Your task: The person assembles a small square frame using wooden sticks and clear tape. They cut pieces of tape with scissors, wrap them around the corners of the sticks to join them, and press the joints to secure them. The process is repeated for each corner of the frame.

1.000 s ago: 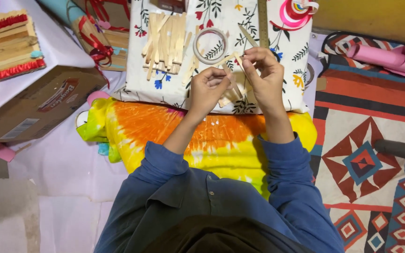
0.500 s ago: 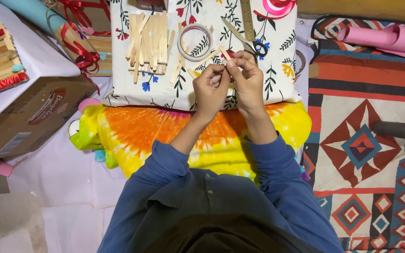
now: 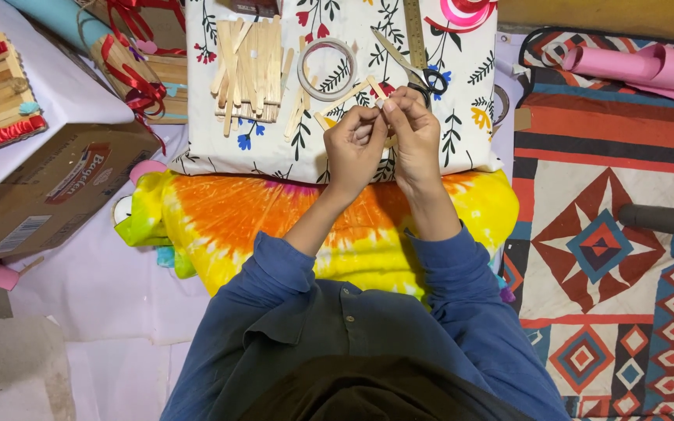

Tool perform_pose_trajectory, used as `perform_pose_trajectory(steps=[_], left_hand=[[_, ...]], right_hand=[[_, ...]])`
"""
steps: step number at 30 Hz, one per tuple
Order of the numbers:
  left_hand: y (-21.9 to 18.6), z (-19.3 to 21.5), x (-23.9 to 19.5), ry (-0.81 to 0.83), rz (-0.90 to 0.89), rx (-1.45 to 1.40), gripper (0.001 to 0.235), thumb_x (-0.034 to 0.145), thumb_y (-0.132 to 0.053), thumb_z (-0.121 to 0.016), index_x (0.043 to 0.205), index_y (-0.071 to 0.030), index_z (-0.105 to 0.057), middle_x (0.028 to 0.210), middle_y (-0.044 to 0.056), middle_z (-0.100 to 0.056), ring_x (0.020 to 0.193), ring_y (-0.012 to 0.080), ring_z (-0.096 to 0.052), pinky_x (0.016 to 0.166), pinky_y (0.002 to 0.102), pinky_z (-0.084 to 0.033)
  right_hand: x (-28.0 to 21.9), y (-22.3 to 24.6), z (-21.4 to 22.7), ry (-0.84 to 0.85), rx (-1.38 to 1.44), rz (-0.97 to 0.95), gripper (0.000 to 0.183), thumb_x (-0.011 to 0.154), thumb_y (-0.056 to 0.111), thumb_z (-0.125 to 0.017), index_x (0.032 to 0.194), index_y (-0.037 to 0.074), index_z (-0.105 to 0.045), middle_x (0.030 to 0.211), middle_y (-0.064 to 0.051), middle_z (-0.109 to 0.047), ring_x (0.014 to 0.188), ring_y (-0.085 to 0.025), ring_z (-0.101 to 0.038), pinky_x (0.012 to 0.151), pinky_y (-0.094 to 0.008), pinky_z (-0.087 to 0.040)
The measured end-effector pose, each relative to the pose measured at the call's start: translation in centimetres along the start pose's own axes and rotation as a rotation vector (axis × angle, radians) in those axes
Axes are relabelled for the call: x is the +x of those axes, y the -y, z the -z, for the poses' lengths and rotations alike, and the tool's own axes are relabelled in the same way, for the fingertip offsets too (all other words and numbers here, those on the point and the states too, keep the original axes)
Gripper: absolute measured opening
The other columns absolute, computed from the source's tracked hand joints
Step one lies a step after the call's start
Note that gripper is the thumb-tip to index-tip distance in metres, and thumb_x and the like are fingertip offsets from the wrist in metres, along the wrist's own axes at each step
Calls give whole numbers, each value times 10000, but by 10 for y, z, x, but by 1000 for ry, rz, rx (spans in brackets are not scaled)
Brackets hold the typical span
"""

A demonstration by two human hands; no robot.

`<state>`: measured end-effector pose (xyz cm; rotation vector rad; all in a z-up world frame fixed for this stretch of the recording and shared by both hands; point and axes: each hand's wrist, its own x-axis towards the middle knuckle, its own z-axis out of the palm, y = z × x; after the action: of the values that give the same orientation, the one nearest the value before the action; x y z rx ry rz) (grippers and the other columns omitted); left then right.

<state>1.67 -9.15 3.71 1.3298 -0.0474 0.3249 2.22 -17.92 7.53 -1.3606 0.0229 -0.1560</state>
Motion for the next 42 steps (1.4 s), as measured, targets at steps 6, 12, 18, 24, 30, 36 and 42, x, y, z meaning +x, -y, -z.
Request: perform_pose_trajectory(steps=[6, 12, 18, 24, 30, 36, 42], left_hand=[[-3, 2, 1, 28, -40, 25, 63, 983, -1, -618, 958, -23, -672, 847, 143, -755, 864, 214, -754, 643, 293, -643], [-6, 4, 4, 76, -98, 66, 90, 974, 23, -613, 947, -46, -664, 813, 137, -724, 840, 208, -752, 640, 317, -636], [-6, 14, 9, 141, -154, 151, 120, 969, 46, -593, 933, -49, -658, 811, 138, -715, 831, 295, -766, 662, 374, -647], [-8, 23, 2, 165, -108, 157, 114, 979, 16, -602, 952, -61, -682, 825, 130, -723, 835, 268, -763, 676, 349, -642], [10, 30, -3, 273, -46, 126, 118, 931, 49, -646, 965, -49, -701, 857, 162, -742, 822, 296, -760, 665, 367, -641], [31, 40, -4, 203, 134, -44, 30, 943, -12, -681, 965, -29, -692, 870, 154, -748, 841, 211, -767, 695, 344, -661], [26, 44, 15, -69, 141, -254, 50, 969, -6, -641, 1016, 3, -625, 957, 176, -690, 905, 263, -739, 743, 426, -700]], right_hand=[[0, -4, 3, -18, -8, 9, 111, 981, 120, -728, 916, 38, -692, 1090, -16, -481, 942, -55, -487, 764, -199, -386], [3, -3, 2, -26, -20, 19, 95, 954, 84, -762, 914, 29, -696, 1083, -19, -479, 939, -67, -500, 780, -211, -410], [9, -12, 11, -5, -10, -12, 143, 927, 76, -808, 890, 21, -681, 1085, -28, -502, 921, -79, -538, 781, -206, -448], [6, -27, 28, 23, 59, -190, 307, 918, 108, -843, 1085, 28, -598, 1056, -26, -455, 899, -178, -685, 705, -226, -541], [18, -26, 24, 206, -43, -111, 173, 941, 172, -828, 949, 19, -748, 1001, -83, -594, 954, -147, -612, 822, -288, -529], [20, -33, 32, 265, -142, -31, 97, 950, 68, -790, 1020, 2, -773, 1033, -126, -655, 971, -159, -651, 760, -285, -564], [23, -9, 30, 366, -263, -101, 376, 1052, 219, -685, 1320, -42, -637, 1070, -156, -655, 944, -193, -647, 751, -362, -617]])
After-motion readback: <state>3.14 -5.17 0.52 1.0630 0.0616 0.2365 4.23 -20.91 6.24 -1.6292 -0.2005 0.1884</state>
